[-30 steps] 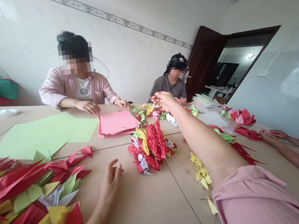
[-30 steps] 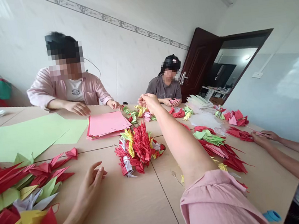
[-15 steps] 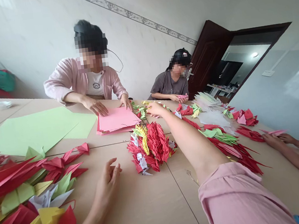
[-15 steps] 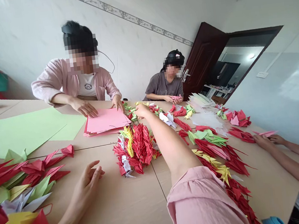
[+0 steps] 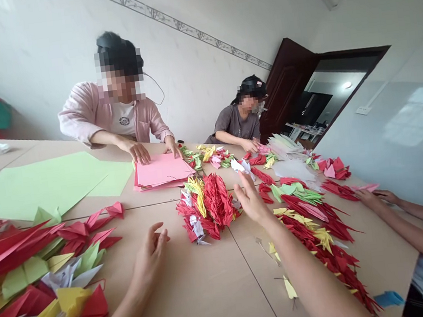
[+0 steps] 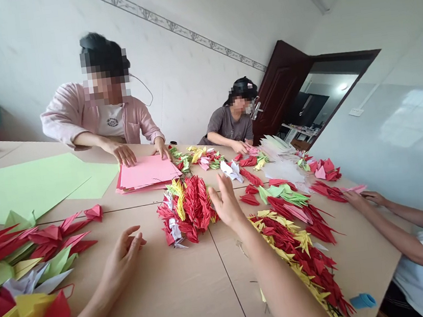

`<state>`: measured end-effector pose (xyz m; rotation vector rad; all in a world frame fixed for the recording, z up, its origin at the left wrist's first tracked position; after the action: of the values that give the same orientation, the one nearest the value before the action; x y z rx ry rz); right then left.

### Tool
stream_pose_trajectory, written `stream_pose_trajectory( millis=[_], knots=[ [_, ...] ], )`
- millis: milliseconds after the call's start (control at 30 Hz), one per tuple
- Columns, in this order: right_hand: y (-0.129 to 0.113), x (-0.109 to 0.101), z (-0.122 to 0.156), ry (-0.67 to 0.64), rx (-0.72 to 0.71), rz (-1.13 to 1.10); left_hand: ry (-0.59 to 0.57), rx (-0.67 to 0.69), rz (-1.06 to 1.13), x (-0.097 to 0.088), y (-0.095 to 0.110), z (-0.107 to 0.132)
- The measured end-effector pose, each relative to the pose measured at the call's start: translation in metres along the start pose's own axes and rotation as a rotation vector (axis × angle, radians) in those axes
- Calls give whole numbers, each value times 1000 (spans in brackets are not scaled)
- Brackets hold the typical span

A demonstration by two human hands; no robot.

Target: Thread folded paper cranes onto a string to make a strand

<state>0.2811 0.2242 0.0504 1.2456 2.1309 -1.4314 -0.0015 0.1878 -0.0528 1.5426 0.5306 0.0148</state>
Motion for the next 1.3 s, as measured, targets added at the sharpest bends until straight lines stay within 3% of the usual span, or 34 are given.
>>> stream_pose_trajectory(
  millis=[100, 267, 400, 500, 600, 767, 900, 1000, 1100, 1300],
  knots=[
    [8, 19, 18, -33, 27, 56, 4, 17, 11, -1, 4, 1],
    [-3, 58, 15, -129, -8, 120, 12, 42, 19, -8, 9, 4],
    [-13, 61, 16, -146, -24, 155, 13, 64, 23, -10, 11, 5],
    [-14, 34, 17, -80, -57, 181, 18, 80, 33, -10, 11, 5],
    [-2, -15, 23, 42, -78, 229, 18, 95, 42, -9, 11, 4],
    [52, -111, 64, 215, -9, 384, 8, 106, 41, -6, 8, 0],
    [95, -159, 117, 255, 43, 511, -2, 92, 18, -5, 9, 0],
    [110, -166, 151, 210, 54, 577, -6, 79, -12, -6, 11, 2],
    [111, -156, 171, 130, 53, 614, -2, 68, -46, -7, 15, 5],
    [108, -138, 174, 25, 106, 649, 39, 80, -112, -7, 21, 8]
  ],
)
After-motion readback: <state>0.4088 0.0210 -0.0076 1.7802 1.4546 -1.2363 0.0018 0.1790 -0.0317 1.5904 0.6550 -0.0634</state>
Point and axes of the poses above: each hand's wrist, its own z-axis away from the middle knuckle, its own x-axis out of the palm, y = z × x, the point moved 1 cm from there along -z, towards the middle knuckle, and after that the axes turned 14 degrees about y, right-handed, at the moved point
